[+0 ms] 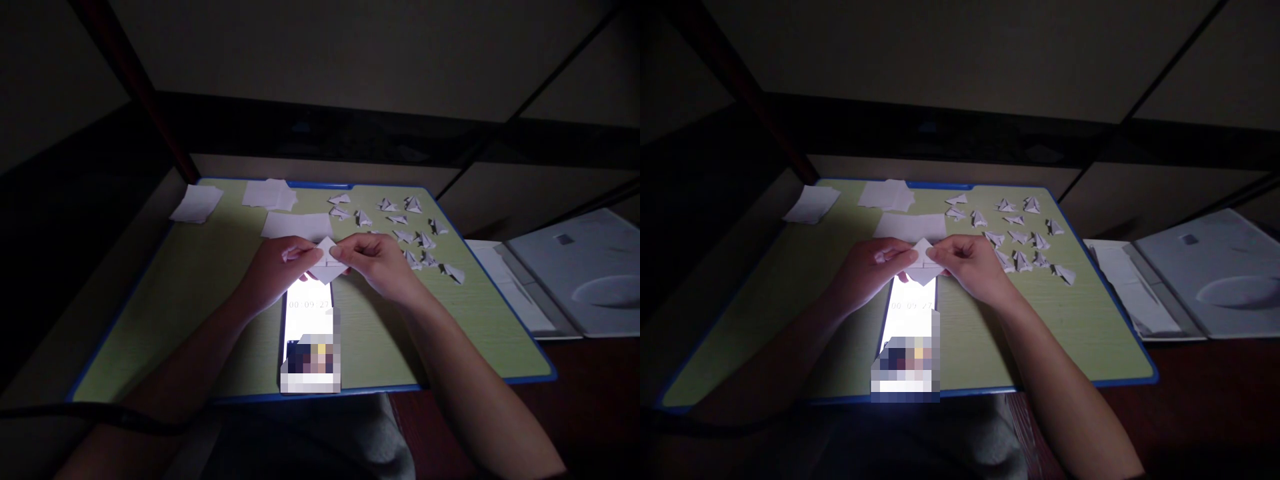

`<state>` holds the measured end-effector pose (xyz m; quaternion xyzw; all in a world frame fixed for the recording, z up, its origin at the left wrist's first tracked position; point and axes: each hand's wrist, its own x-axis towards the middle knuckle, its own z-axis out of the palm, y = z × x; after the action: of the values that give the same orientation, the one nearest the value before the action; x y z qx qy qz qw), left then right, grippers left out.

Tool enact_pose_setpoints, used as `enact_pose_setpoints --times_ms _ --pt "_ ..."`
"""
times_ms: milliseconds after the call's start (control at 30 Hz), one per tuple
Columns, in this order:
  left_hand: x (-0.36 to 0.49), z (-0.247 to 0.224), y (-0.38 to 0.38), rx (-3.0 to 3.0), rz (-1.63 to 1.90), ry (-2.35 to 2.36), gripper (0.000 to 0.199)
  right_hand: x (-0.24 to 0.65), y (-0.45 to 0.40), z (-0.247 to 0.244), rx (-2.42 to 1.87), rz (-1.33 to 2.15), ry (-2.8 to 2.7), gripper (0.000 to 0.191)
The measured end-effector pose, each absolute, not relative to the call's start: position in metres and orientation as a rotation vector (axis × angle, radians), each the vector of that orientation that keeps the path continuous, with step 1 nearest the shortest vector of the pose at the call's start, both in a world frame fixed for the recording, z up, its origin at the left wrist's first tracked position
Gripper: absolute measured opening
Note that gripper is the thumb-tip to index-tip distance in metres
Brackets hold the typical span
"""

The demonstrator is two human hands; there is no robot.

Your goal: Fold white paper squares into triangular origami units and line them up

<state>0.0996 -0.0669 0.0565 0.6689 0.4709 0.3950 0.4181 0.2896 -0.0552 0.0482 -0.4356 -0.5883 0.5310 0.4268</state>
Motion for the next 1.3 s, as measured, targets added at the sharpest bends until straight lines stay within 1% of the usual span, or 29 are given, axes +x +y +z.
enact_pose_setpoints --times_ms 133,267,533,867,1033,1300 --pt "0.099 0.056 -0.067 1.686 0.995 1.175 0.015 0.288 -0.056 0.049 -1.059 1.362 -1.447 0.032" --pt "0.100 0.055 -0.068 1.699 0.995 1.201 0.012 0.286 -0.059 0.051 -1.007 1.383 -1.394 0.033" --pt "0.105 0.051 -0.070 1.666 1.031 1.136 0.012 0.280 -0.062 0.049 -1.001 1.304 -1.354 0.026" --pt "0.104 0.048 -0.071 1.638 1.036 1.100 0.018 0.279 -0.063 0.047 -0.983 1.298 -1.346 0.011" --pt "0.109 0.049 -0.075 1.682 1.090 1.102 0.015 0.276 -0.064 0.044 -0.939 1.326 -1.312 0.004" --pt "0.107 0.052 -0.078 1.837 1.116 1.165 0.017 0.279 -0.063 0.045 -0.940 1.374 -1.341 0.015"
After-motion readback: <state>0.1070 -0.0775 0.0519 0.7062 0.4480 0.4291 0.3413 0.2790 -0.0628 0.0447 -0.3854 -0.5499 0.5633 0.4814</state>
